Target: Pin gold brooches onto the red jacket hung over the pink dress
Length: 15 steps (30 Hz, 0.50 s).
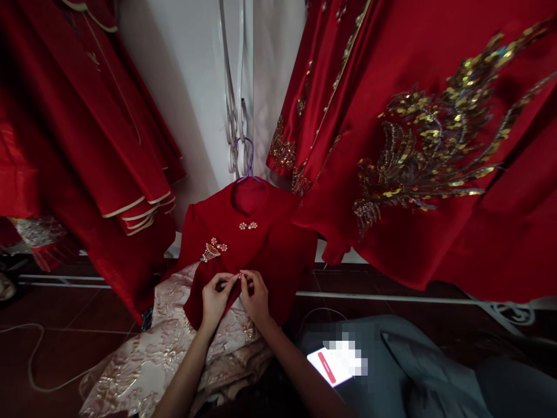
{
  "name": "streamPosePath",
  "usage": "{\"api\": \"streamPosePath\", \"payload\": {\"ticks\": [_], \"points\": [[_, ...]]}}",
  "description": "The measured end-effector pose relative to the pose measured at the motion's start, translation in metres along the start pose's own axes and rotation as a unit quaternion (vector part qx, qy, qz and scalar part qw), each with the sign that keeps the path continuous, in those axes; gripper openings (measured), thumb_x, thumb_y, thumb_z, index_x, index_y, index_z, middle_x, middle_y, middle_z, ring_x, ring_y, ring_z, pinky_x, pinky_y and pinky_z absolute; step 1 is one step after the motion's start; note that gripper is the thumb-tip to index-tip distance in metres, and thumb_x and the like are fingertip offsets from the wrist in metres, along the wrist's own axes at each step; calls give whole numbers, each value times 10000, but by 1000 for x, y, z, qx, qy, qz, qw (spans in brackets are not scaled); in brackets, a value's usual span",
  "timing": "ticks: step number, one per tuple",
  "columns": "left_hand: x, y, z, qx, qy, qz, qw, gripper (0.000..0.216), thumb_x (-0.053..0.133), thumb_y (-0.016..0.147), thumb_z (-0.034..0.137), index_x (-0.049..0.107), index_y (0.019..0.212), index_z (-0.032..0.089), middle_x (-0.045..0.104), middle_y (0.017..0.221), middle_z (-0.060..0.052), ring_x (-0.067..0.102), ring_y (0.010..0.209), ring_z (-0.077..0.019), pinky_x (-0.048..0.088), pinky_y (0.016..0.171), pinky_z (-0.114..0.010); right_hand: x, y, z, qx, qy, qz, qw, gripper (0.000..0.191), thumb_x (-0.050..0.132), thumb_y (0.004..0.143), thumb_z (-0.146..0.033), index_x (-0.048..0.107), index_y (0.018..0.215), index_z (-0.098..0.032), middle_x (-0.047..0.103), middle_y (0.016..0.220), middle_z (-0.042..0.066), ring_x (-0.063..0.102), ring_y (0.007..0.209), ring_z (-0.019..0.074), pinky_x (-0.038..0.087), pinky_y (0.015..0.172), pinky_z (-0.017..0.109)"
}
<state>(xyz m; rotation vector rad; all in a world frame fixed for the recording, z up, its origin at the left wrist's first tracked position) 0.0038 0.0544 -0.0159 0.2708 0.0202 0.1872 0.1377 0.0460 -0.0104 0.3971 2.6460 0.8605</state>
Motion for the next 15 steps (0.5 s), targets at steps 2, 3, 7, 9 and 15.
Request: {"api": "streamPosePath", "payload": {"ticks": [2,3,7,9,15], "points": [[0,3,1,-17,-25,-2,1000,228,690,686,337,663,799,141,685,783,-46,643,740,-147,516,719,-247,-1,-1,-1,-5,6,-4,1000,190,441,879,-226,575,1009,-195,592,947,72,571,856,165,494,700,296],[0,6,1,-27,-46,4,999,240,697,678,337,662,811,140,683,784,-45,642,743,-145,516,720,-247,-2,-2,-1,-7,7,-3,1000,203,419,887,-222,567,1024,-193,581,961,75,564,877,168,488,731,309],[-3,27,4,-69,-167,65,981,295,659,713,368,657,906,145,678,901,-60,637,790,-135,515,768,-268,-8,-7,2,-12,-2,42,999,261,333,908,-210,544,1060,-196,542,992,78,534,926,181,446,816,357],[-2,39,7,-86,-230,86,966,293,648,723,370,665,914,148,670,969,-69,633,814,-130,509,808,-286,-10,-9,5,-6,-2,64,998,262,320,906,-213,544,1040,-199,535,961,67,533,880,178,444,784,347],[6,57,11,-123,-329,105,931,283,720,649,299,683,881,140,676,982,-85,638,856,-138,501,834,-300,-9,-9,9,4,5,61,998,261,314,897,-215,549,1008,-202,530,907,47,525,799,166,433,730,321]]}}
Point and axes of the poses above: each hand's wrist, its own y-axis towards the middle knuckle, its own x-axis out of the palm, z = x × y, the point moved 5 cm from there along y, towards the middle knuckle
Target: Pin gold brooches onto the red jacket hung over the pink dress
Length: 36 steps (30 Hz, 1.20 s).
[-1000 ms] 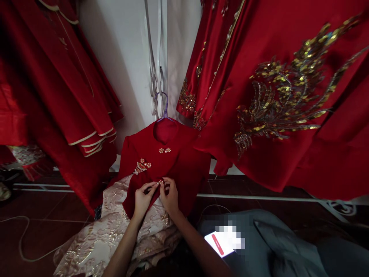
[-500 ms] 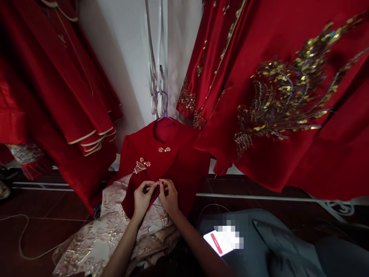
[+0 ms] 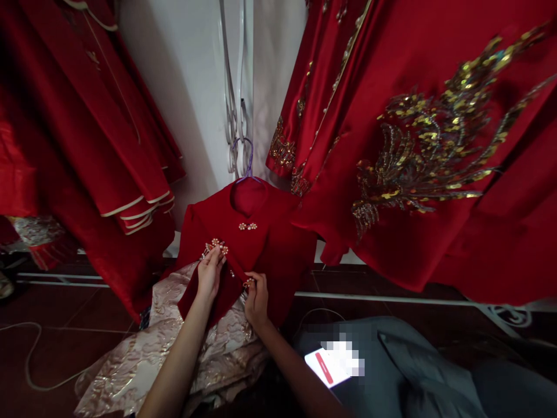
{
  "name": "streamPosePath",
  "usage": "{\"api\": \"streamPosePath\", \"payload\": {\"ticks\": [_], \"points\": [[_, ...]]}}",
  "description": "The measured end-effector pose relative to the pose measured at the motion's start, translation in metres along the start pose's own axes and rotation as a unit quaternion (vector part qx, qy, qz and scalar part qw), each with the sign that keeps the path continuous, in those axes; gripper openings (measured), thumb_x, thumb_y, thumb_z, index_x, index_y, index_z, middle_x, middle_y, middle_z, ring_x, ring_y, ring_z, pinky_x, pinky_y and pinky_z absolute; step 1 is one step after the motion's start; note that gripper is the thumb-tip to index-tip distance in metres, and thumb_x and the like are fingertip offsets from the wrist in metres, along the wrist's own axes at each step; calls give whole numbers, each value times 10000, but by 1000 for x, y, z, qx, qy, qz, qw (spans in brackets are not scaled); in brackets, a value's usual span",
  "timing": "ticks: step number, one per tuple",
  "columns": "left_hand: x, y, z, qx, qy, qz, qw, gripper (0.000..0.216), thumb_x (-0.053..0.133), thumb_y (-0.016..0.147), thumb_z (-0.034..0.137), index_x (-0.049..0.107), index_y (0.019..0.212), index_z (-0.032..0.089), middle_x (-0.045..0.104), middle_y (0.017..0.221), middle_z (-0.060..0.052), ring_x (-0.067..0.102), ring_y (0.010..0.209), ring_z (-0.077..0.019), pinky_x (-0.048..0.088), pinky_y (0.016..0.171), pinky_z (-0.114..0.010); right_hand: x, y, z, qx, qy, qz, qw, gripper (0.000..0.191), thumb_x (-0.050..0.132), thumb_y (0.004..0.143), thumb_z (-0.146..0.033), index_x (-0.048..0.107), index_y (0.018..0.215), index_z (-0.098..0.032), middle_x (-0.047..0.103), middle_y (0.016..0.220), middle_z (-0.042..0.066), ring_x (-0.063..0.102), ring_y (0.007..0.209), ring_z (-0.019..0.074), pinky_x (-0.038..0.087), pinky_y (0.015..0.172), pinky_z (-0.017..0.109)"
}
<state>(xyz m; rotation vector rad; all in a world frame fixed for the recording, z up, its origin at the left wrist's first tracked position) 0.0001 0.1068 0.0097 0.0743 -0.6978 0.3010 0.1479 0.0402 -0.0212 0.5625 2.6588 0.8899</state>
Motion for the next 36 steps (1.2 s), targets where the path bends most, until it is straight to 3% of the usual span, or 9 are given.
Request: {"api": "streamPosePath", "payload": {"ticks": [8,13,17,19,21,25,29,32,36], "points": [[-3,9,11,84,148,25,985,251,688,623,320,673,774,121,695,807,-69,652,759,-158,537,675,-269,0,1,-3,-3,2,-16,1000,259,323,888,-209,556,1001,-200,538,905,46,525,844,172,422,767,324],[-1,5,9,84,173,36,981,284,666,645,365,664,796,125,678,714,-40,629,648,-137,506,603,-248,0,1,-3,-2,2,-12,1000,251,327,883,-215,552,993,-198,532,899,49,521,837,175,423,763,328],[31,-1,16,95,252,-72,960,318,587,740,439,669,733,132,658,688,-20,598,632,-129,474,609,-238,-1,-2,1,18,15,5,1000,216,332,863,-213,529,950,-200,522,881,46,520,779,173,433,695,312],[57,-4,30,170,314,-153,921,290,570,774,415,675,800,145,656,759,-25,592,681,-128,467,648,-229,-2,-3,3,35,23,10,999,197,325,860,-213,506,936,-204,513,872,43,515,735,167,430,636,292],[82,-6,46,262,384,-206,861,268,555,804,381,658,949,181,634,861,-35,580,721,-122,458,663,-221,-3,-4,4,42,22,12,999,182,316,865,-217,490,916,-209,507,851,37,506,702,163,417,601,280],[115,-3,66,391,557,-240,692,251,520,837,377,629,996,215,568,926,-59,544,837,-158,449,686,-245,-4,-4,4,32,3,15,999,164,317,871,-228,479,891,-212,501,827,28,491,690,161,400,615,283],[131,0,71,450,656,-279,537,239,467,866,371,616,908,189,544,961,-91,491,949,-215,450,716,-302,-4,-2,1,22,2,21,1000,155,325,869,-235,475,895,-207,486,841,29,482,704,158,405,646,291],[139,-2,77,484,663,-312,478,215,454,875,330,593,915,171,552,1014,-104,477,999,-233,410,867,-396,-9,3,-8,-5,-2,54,999,138,351,861,-248,478,887,-202,471,874,45,488,796,177,411,716,322],[143,-8,84,489,654,-366,446,204,383,897,251,575,922,189,594,842,-56,529,908,-196,222,1051,-502,-24,31,-36,-33,-3,115,993,145,369,873,-270,496,864,-201,471,871,56,486,842,190,411,761,357]]}}
Point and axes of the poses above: each hand's wrist, its own y-axis towards the middle knuckle, its own x-axis out of the palm, z = x × y, the point moved 5 cm from there along y, towards the middle knuckle
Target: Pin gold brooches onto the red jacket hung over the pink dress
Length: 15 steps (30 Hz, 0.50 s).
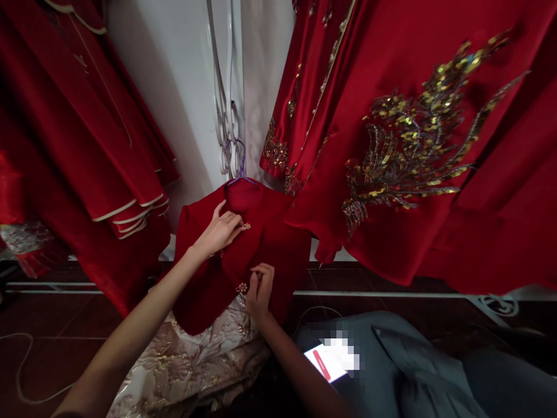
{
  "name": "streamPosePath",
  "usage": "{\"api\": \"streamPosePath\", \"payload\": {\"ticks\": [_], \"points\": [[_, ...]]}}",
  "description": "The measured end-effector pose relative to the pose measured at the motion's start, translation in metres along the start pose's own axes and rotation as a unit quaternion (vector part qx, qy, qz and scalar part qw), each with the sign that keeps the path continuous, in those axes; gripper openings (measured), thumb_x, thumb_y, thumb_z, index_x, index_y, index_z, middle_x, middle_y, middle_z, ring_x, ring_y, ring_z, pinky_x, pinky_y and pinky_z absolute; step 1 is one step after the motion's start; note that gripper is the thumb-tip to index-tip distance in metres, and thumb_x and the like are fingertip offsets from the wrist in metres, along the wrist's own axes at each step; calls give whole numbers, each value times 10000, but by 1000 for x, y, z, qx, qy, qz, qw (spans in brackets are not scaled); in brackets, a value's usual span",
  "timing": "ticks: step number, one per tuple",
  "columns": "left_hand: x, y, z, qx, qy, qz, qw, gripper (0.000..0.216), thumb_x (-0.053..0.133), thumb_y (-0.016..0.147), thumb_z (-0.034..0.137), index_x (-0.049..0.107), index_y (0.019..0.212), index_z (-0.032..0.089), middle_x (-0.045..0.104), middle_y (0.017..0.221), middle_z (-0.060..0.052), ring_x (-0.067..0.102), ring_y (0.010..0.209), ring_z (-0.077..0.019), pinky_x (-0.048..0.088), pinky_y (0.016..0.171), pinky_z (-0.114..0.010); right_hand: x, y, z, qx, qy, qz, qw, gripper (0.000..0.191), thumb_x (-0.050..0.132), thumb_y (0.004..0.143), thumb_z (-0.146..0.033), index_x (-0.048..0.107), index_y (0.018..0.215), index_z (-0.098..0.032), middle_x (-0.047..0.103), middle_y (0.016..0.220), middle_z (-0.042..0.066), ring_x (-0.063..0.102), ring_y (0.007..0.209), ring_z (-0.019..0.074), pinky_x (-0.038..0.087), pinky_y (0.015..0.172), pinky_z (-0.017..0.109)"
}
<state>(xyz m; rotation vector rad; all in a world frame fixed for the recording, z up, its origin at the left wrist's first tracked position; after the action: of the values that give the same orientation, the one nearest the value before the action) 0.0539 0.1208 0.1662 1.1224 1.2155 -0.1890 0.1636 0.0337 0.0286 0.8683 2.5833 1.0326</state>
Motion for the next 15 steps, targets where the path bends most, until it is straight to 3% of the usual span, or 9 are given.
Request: {"api": "streamPosePath", "payload": {"ticks": [3,6,9,12,15], "points": [[-4,0,1,3,-20,-6,1000,224,355,892,223,577,924,207,589,761,-32,556,840,-185,145,1081,-523,7,44,-27,-10,40,0,999,165,412,870,-308,528,915,-199,527,954,80,514,922,198,424,815,370],[-5,-2,-3,-39,-47,13,998,216,371,878,238,566,958,191,597,758,-29,582,800,-181,134,1086,-520,37,90,-46,25,154,-86,984,305,358,898,-350,485,1136,-207,523,1210,100,500,1110,193,408,932,388],[-6,-6,-11,-106,-36,62,992,283,382,862,210,497,1106,126,622,865,-75,600,811,-200,160,1061,-533,75,118,-50,87,209,-166,960,436,312,902,-441,438,1250,-210,506,1268,81,478,1179,193,408,961,399],[-9,-14,-23,-193,37,116,974,425,323,851,124,366,1274,104,592,1044,-146,568,955,-256,219,1016,-544,93,129,-38,147,94,-133,976,642,398,828,-579,388,1303,-147,435,1326,147,354,1284,273,328,1013,484],[-17,-24,-40,-265,107,148,947,504,293,834,79,333,1331,149,511,1187,-173,485,1098,-298,228,1003,-556,81,136,-28,115,-75,-35,990,903,543,705,-642,312,1318,-21,322,1361,290,237,1317,378,210,1029,568]]}}
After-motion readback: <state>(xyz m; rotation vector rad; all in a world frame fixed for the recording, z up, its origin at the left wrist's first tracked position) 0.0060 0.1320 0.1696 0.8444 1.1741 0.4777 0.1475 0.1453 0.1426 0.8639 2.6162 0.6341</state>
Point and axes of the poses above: each hand's wrist, its own y-axis towards the middle knuckle, its own x-axis out of the palm, z = x × y, the point moved 5 cm from there along y, towards the middle knuckle
